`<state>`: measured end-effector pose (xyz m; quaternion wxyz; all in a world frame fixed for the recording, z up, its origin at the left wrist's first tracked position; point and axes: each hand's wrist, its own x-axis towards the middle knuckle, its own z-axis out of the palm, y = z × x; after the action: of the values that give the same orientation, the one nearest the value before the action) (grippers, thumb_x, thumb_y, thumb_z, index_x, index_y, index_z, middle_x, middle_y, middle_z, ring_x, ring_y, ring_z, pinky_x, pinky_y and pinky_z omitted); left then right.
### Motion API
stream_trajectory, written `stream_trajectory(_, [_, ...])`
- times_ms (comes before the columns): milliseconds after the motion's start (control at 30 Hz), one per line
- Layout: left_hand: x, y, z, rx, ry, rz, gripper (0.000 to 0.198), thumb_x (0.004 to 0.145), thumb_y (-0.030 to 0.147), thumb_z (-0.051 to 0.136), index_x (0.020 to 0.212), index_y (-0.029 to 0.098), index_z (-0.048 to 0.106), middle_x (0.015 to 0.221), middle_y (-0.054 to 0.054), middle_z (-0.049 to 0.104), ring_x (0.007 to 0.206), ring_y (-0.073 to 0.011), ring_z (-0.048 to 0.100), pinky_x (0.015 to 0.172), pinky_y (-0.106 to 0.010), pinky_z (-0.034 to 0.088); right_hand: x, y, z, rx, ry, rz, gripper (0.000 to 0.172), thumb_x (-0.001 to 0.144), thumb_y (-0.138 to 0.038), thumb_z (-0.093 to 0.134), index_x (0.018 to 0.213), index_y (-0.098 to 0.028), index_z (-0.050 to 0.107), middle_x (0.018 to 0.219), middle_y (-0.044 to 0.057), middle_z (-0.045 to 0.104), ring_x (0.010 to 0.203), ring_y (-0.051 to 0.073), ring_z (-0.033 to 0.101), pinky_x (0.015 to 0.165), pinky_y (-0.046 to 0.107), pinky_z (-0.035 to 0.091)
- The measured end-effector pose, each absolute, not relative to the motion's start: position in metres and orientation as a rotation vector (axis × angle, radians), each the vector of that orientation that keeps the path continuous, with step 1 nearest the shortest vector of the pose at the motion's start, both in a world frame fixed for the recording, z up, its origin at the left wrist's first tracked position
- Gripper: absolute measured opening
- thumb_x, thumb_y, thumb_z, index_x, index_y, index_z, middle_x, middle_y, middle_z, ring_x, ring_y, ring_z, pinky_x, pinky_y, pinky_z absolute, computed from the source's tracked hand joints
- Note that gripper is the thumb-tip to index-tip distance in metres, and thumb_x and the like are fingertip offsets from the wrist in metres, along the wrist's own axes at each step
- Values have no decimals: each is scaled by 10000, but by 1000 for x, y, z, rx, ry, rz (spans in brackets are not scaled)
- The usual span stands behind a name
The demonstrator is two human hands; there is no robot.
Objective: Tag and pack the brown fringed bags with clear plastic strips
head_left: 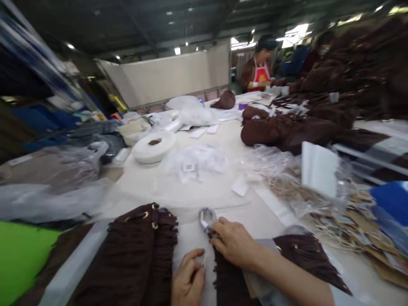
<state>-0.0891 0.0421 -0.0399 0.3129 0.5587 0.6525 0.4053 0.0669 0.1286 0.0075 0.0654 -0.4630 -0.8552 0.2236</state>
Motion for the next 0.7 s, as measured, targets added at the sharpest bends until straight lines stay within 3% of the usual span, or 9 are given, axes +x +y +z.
stream_trajectory(167, [-82, 36, -30, 1194, 1745, 1196, 280, 735, 310, 518, 477, 199, 515, 1063, -64, 664, 843, -225, 614, 699, -298, 451, 80, 126, 17, -1259, -2572, 621, 165, 847, -134, 471, 868, -184, 627, 938, 66, 599, 860, 187, 561, 749, 289, 404])
stream_trajectory(300, [-82, 34, -23, 1020, 1667, 1231, 302, 712, 361, 555, 474, 175, 540, 1077, -69, 655, 573, -131, 532, 516, -248, 367, 73, 120, 11, -1167, -2620, 707, 169, 820, -120, 501, 865, -189, 649, 924, 58, 599, 838, 169, 552, 722, 262, 400])
stream_trajectory(533, [-83, 36, -24, 799, 1536, 1297, 318, 695, 360, 578, 466, 146, 526, 1022, -107, 666, 485, -73, 458, 458, -222, 336, 65, 122, 8, -1185, -2567, 780, 183, 861, -161, 479, 820, -178, 656, 876, 49, 608, 805, 154, 560, 690, 238, 398])
stream_trajectory(700, [-73, 46, -29, 709, 1464, 1389, 237, 618, 325, 649, 766, 164, 556, 1015, -94, 654, 439, -50, 481, 392, -180, 310, 66, 126, 6, -1210, -2510, 851, 191, 842, -123, 484, 831, -189, 662, 844, 23, 606, 770, 125, 568, 666, 205, 396])
